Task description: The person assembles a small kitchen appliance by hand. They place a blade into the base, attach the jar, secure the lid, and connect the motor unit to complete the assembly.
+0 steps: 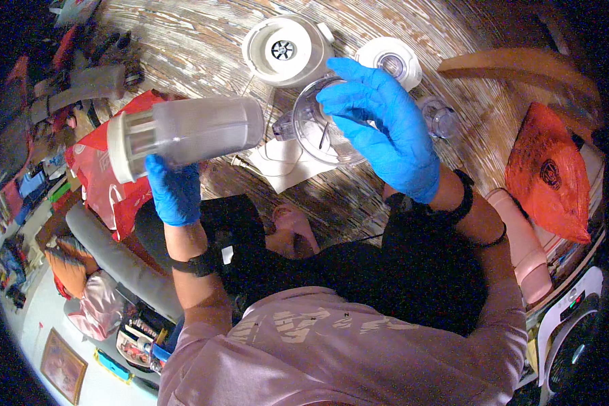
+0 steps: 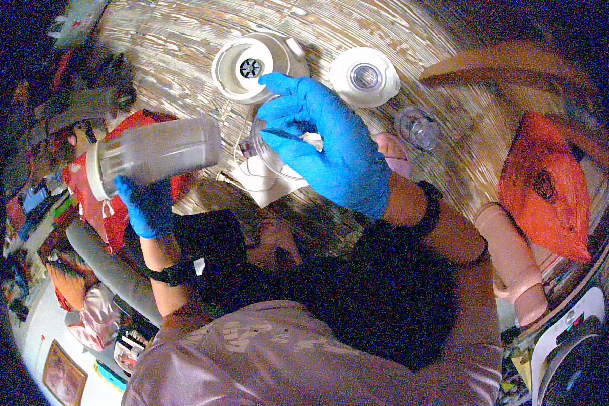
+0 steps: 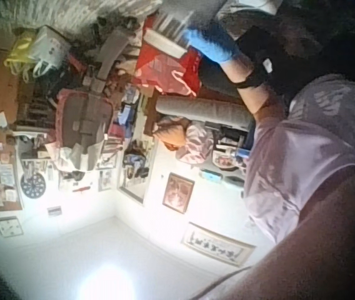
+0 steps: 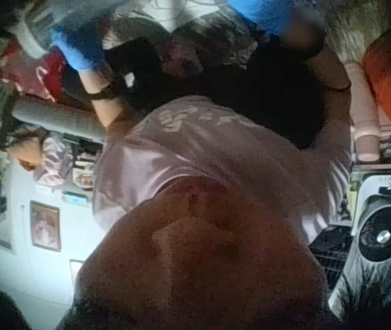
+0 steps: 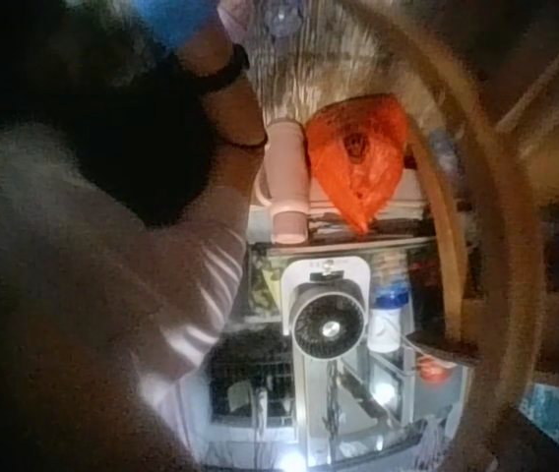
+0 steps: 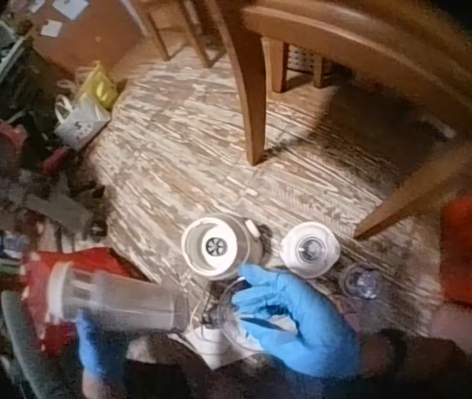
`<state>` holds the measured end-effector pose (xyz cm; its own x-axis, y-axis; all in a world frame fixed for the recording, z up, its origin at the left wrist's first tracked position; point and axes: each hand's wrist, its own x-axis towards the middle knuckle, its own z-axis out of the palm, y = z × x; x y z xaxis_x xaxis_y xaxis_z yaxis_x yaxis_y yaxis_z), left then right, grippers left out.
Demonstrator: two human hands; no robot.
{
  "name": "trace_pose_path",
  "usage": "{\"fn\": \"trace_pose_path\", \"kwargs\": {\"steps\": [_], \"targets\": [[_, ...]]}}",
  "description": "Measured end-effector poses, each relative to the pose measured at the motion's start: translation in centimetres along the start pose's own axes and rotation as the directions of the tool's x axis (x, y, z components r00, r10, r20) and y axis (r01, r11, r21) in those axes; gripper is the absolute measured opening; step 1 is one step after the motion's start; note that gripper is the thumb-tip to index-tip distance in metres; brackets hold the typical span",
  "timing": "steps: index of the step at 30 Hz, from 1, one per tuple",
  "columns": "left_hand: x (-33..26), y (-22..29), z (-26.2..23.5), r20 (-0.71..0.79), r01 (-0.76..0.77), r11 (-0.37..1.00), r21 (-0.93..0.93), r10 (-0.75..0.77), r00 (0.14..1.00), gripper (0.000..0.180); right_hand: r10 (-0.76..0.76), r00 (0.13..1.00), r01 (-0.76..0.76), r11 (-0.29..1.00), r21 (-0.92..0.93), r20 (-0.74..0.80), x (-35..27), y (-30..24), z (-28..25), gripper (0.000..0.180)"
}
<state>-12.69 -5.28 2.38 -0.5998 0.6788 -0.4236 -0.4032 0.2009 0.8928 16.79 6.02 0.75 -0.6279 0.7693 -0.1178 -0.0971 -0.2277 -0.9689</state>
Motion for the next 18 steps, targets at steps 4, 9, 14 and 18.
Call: {"fn": "trace_pose_path", "kwargs": {"steps": [4, 9, 14, 18], "targets": [[-0.4, 0.6, 0.4, 0.026, -0.031, 0.772, 0.634, 0.019, 0.999, 0.057, 0.019, 0.998, -0.017, 1.0, -0.024, 0.062, 0.0, 0.1, 0.2, 0.052], [-0.7, 0.5, 1.9, 0.18, -0.145, 0.445, 0.884, -0.036, 0.983, 0.07, 0.026, 0.999, -0.026, 1.0, -0.008, 0.039, -0.1, 0.0, 0.9, 0.048], [-0.8, 0.1, 2.4, 0.364, -0.365, 0.39, 0.845, 0.081, 0.928, 0.082, 0.046, 0.994, -0.039, 0.997, -0.064, 0.104, -0.1, 0.1, 0.7, 0.056], [-1.2, 0.1, 3.1, 0.38, -0.364, 0.426, 0.828, 0.052, 0.924, 0.091, 0.068, 0.993, -0.069, 0.998, 0.003, 0.094, -0.1, 0.4, 1.2, 0.064]]}}
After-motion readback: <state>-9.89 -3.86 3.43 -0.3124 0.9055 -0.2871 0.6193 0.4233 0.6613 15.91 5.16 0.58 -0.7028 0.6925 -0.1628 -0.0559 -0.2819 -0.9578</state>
